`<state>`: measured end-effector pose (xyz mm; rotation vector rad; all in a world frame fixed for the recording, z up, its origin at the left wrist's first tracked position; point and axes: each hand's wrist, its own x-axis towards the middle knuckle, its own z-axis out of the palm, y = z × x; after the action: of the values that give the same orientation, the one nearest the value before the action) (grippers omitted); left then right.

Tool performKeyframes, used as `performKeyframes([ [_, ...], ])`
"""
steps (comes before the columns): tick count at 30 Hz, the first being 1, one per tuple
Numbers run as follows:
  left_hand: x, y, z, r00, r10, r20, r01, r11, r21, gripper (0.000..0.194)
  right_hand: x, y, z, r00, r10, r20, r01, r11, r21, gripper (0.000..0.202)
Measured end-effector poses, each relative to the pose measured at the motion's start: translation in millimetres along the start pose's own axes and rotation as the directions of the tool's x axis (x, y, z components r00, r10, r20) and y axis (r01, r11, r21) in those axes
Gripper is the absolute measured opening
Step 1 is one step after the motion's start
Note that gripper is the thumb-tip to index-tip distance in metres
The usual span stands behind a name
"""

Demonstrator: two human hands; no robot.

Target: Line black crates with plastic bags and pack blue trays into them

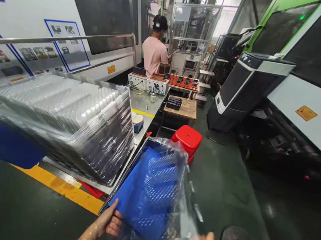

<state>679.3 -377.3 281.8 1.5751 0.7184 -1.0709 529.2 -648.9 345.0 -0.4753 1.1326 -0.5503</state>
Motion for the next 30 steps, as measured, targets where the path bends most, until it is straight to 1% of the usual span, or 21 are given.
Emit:
performKeyframes([
  [1, -3.9, 2.5, -10.1, 0.998, 0.061, 0.02, -0.06, 0.997, -0.049, 0.067, 7.2, 30.6, -5.7, 0.997, 0.058, -0.045, -0.056, 0.998, 0.032, 0.035],
  [2, -7.1, 8.1, -19.6, 0.991, 0.129, 0.027, -0.127, 0.99, -0.066, 0.065, 13.2, 59.6, -9.4, 0.993, 0.106, -0.052, -0.104, 0.994, 0.045, 0.035],
  [4, -10.6, 28.0, -34.2, 0.955, 0.295, -0.008, -0.295, 0.955, 0.023, 0.059, 22.1, 108.2, -11.8, 0.979, 0.18, -0.095, -0.183, 0.983, -0.027, 0.034],
  [6, -9.6, 56.5, -40.1, 0.872, 0.483, -0.078, -0.449, 0.854, 0.263, 0.051, 29.5, 138.9, -10.4, 0.974, 0.192, -0.12, -0.215, 0.951, -0.224, 0.034],
  [7, -7.5, 71.7, -39.4, 0.822, 0.561, -0.097, -0.488, 0.783, 0.387, 0.048, 33.2, 146.9, -9.8, 0.975, 0.18, -0.13, -0.213, 0.923, -0.319, 0.034],
  [9, -1.0, 98.2, -32.0, 0.743, 0.659, -0.116, -0.491, 0.654, 0.575, 0.044, 39.8, 150.1, -10.4, 0.979, 0.128, -0.157, -0.186, 0.876, -0.444, 0.039],
  [11, 7.1, 112.9, -20.1, 0.703, 0.699, -0.13, -0.458, 0.585, 0.669, 0.044, 43.3, 141.5, -13.4, 0.983, 0.046, -0.178, -0.128, 0.866, -0.483, 0.047],
  [13, 15.2, 112.9, -8.6, 0.681, 0.721, -0.132, -0.433, 0.541, 0.721, 0.044, 42.0, 129.9, -16.6, 0.985, -0.113, -0.131, 0.021, 0.83, -0.558, 0.056],
  [14, 18.8, 108.1, -4.3, 0.67, 0.732, -0.128, -0.425, 0.519, 0.742, 0.044, 39.8, 125.6, -17.1, 0.975, -0.215, -0.059, 0.134, 0.776, -0.616, 0.059],
  [16, 24.1, 93.9, -0.1, 0.637, 0.762, -0.118, -0.403, 0.46, 0.791, 0.044, 34.6, 124.3, -14.0, 0.917, -0.362, 0.164, 0.361, 0.583, -0.728, 0.064],
  [17, 25.7, 86.8, -0.3, 0.616, 0.779, -0.116, -0.38, 0.423, 0.823, 0.045, 32.9, 127.6, -10.3, 0.884, -0.378, 0.276, 0.439, 0.465, -0.769, 0.065],
  [18, 26.7, 81.3, -1.9, 0.594, 0.796, -0.114, -0.351, 0.384, 0.854, 0.045, 32.5, 133.2, -5.3, 0.866, -0.35, 0.356, 0.475, 0.36, -0.803, 0.064],
  [19, 27.1, 78.1, -4.5, 0.577, 0.809, -0.113, -0.319, 0.351, 0.881, 0.046, 33.8, 140.3, 0.6, 0.877, -0.289, 0.383, 0.46, 0.279, -0.843, 0.064],
  [20, 27.1, 77.5, -7.3, 0.568, 0.816, -0.112, -0.29, 0.326, 0.9, 0.046, 37.1, 148.0, 7.0, 0.903, -0.221, 0.368, 0.413, 0.208, -0.887, 0.065],
  [22, 26.1, 83.3, -10.8, 0.572, 0.813, -0.11, -0.271, 0.314, 0.91, 0.046, 48.4, 161.5, 19.4, 0.951, -0.102, 0.291, 0.3, 0.091, -0.95, 0.067],
  [24, 24.6, 92.1, -6.8, 0.586, 0.803, -0.104, -0.293, 0.33, 0.897, 0.047, 63.1, 169.1, 28.4, 0.972, -0.052, 0.231, 0.23, -0.012, -0.973, 0.064],
  [26, 24.2, 94.4, 6.7, 0.646, 0.76, -0.071, -0.327, 0.36, 0.874, 0.049, 76.2, 170.5, 32.8, 0.974, -0.058, 0.218, 0.212, -0.088, -0.973, 0.059],
  [27, 24.8, 90.9, 16.0, 0.681, 0.732, -0.031, -0.338, 0.351, 0.873, 0.05, 80.8, 169.6, 33.6, 0.976, -0.062, 0.209, 0.201, -0.118, -0.972, 0.059],
  [28, 26.0, 84.2, 25.8, 0.699, 0.715, 0.02, -0.343, 0.31, 0.887, 0.052, 83.7, 168.0, 33.9, 0.979, -0.065, 0.195, 0.185, -0.138, -0.973, 0.059],
  [29, 27.5, 75.2, 35.0, 0.694, 0.716, 0.075, -0.343, 0.237, 0.909, 0.053, 84.5, 165.7, 34.1, 0.98, -0.067, 0.186, 0.175, -0.15, -0.973, 0.061],
  [30, 29.0, 64.9, 42.6, 0.652, 0.748, 0.121, -0.327, 0.134, 0.935, 0.055, 83.3, 162.7, 34.5, 0.98, -0.075, 0.187, 0.173, -0.162, -0.972, 0.064],
])
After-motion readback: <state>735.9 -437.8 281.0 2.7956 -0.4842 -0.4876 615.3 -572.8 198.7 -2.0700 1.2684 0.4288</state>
